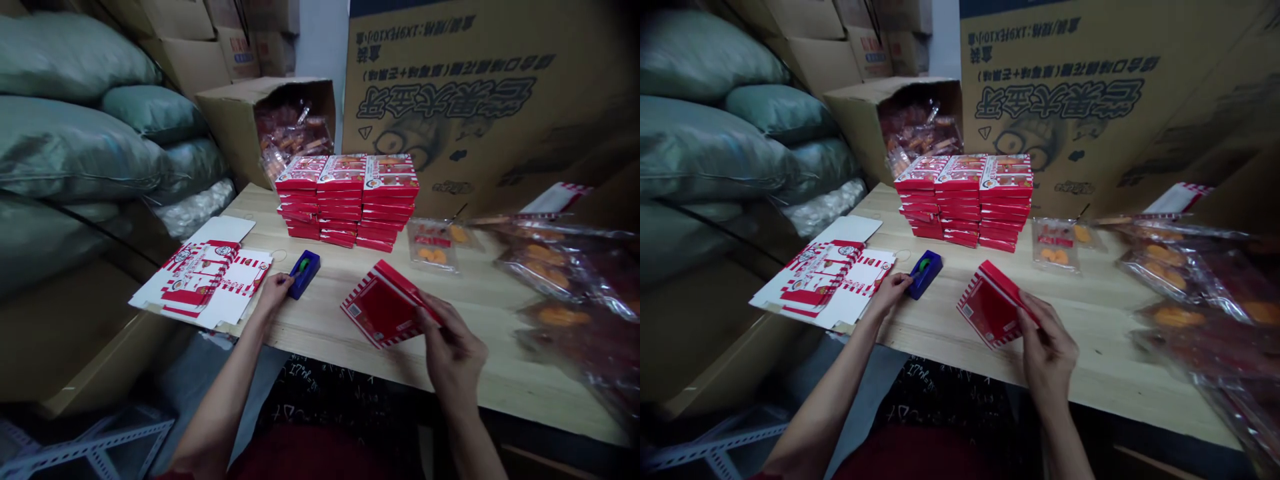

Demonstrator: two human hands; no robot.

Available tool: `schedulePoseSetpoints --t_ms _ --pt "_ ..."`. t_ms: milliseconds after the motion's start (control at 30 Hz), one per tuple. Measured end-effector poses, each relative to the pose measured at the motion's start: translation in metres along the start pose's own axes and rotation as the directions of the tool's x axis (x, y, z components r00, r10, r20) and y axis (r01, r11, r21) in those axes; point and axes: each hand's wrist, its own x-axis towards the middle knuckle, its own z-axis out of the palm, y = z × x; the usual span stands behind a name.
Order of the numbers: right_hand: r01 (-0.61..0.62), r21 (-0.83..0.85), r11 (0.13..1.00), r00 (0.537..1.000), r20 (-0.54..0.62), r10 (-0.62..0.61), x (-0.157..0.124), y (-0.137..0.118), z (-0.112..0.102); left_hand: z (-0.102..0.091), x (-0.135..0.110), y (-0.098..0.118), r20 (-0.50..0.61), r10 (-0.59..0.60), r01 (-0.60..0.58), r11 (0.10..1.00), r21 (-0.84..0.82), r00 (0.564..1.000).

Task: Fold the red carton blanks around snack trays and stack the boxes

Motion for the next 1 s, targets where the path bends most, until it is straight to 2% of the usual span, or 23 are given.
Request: schedulePoseSetpoints --t_ms 133,200,333,433,567,733,800,867,1000 --pt "0.103 -0.008 0.995 0.983 0.156 -0.101 -0.01 0.006 0.026 0.004 -0.001 -0.003 -0.031 -0.038 0.033 0.988 -0.149 0.999" --pt "0.137 -0.021 0.99 0.972 0.195 -0.131 -0.016 0.004 0.032 0.004 -0.005 -0.002 -0.047 -0.064 0.053 0.975 -0.214 0.997" --pt "0.181 -0.04 0.983 0.961 0.22 -0.168 -0.021 -0.001 0.034 0.001 -0.014 0.002 -0.041 -0.11 0.089 0.934 -0.345 0.993" --pt "0.167 -0.045 0.985 0.96 0.236 -0.152 -0.021 0.0 0.033 -0.003 -0.025 0.003 -0.01 -0.123 0.107 0.899 -0.425 0.992" --pt "0.136 -0.037 0.99 0.959 0.257 -0.122 -0.019 0.002 0.032 -0.007 -0.043 -0.007 -0.035 -0.13 0.101 0.891 -0.443 0.991" --pt "0.187 -0.068 0.98 0.954 0.252 -0.164 -0.019 -0.002 0.033 -0.011 -0.057 -0.015 -0.17 -0.107 0.042 0.936 -0.349 0.98" --pt "0.215 -0.098 0.972 0.953 0.24 -0.186 -0.021 -0.005 0.035 -0.008 -0.064 -0.003 -0.201 -0.089 0.019 0.945 -0.327 0.976" --pt "0.251 -0.122 0.96 0.948 0.233 -0.218 -0.022 -0.008 0.039 0.0 -0.078 0.02 -0.172 -0.069 0.007 0.943 -0.333 0.983" --pt "0.342 -0.157 0.926 0.928 0.214 -0.306 -0.022 -0.013 0.046 0.029 -0.121 0.092 0.008 0.037 -0.031 0.908 -0.417 0.999"
